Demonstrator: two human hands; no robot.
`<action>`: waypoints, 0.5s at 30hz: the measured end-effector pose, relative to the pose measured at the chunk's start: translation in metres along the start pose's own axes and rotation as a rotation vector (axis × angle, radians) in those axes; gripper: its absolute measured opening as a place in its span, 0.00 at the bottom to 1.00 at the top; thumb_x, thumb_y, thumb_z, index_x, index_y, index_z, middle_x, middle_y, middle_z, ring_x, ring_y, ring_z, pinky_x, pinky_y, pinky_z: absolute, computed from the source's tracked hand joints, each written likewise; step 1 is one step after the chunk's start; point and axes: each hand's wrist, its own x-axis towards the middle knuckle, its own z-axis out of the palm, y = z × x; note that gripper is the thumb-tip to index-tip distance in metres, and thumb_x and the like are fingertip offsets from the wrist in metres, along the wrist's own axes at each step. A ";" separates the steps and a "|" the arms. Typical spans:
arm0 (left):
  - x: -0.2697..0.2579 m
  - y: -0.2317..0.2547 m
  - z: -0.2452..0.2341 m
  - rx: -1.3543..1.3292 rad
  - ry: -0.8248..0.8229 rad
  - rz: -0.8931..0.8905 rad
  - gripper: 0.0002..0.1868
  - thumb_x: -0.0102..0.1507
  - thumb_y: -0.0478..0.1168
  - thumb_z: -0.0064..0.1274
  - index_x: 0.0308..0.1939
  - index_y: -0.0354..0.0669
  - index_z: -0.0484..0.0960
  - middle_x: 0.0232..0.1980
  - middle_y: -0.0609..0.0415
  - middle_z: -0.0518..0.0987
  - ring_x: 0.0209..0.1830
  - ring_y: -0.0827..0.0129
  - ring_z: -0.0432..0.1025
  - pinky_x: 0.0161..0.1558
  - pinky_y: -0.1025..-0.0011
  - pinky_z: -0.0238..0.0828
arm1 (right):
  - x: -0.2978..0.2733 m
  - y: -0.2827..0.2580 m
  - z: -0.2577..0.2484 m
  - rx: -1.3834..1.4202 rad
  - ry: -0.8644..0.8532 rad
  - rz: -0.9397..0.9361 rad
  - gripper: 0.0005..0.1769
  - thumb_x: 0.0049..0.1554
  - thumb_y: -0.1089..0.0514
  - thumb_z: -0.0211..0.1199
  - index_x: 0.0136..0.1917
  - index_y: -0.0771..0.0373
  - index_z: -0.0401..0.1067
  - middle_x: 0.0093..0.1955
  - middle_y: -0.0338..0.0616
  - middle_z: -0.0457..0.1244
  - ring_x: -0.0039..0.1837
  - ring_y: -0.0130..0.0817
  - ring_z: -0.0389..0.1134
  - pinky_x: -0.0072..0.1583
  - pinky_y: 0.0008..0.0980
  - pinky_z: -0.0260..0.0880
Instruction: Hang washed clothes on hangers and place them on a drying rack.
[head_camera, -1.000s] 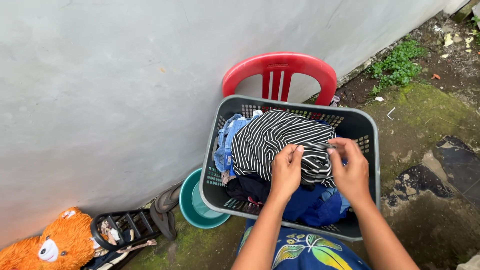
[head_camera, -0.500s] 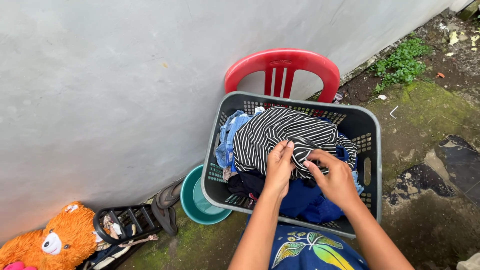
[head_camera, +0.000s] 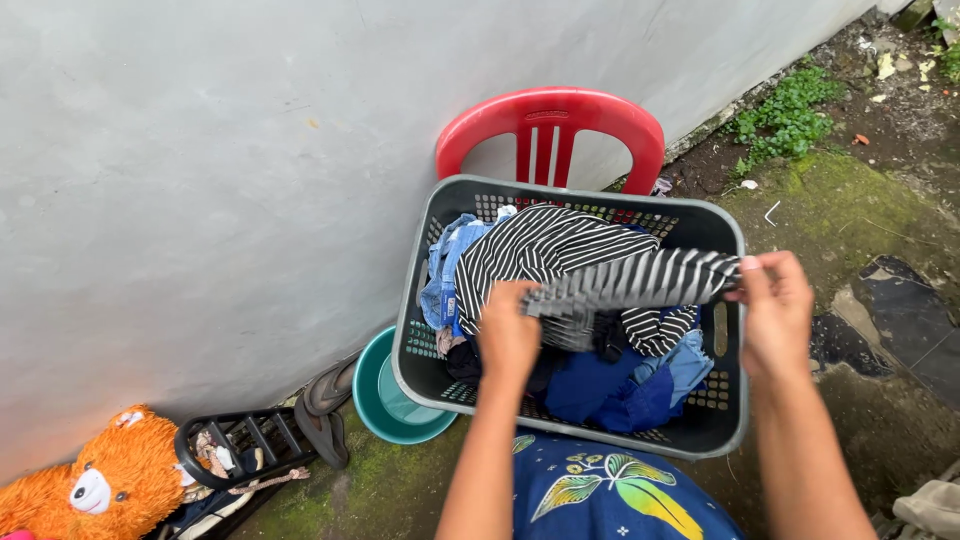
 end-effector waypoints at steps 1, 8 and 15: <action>0.008 -0.013 0.002 0.001 -0.001 0.002 0.22 0.60 0.20 0.47 0.51 0.48 0.79 0.42 0.55 0.82 0.16 0.77 0.66 0.09 0.81 0.61 | -0.002 0.000 0.000 0.001 0.003 0.000 0.04 0.69 0.61 0.51 0.49 0.57 0.63 0.51 0.38 0.58 0.51 0.28 0.59 0.52 0.26 0.65; -0.025 0.035 -0.016 -0.010 -0.264 0.286 0.36 0.45 0.43 0.72 0.57 0.45 0.78 0.55 0.39 0.74 0.56 0.39 0.71 0.55 0.45 0.71 | -0.030 0.001 0.038 0.192 -0.029 0.180 0.05 0.68 0.56 0.53 0.49 0.53 0.67 0.32 0.32 0.59 0.30 0.20 0.59 0.32 0.16 0.59; -0.032 0.031 0.047 -0.329 -0.307 0.328 0.10 0.59 0.37 0.61 0.43 0.39 0.84 0.35 0.42 0.84 0.38 0.54 0.81 0.37 0.66 0.78 | 0.004 0.093 0.035 0.263 -0.049 0.140 0.02 0.67 0.58 0.56 0.51 0.57 0.66 0.32 0.40 0.64 0.29 0.20 0.63 0.31 0.17 0.65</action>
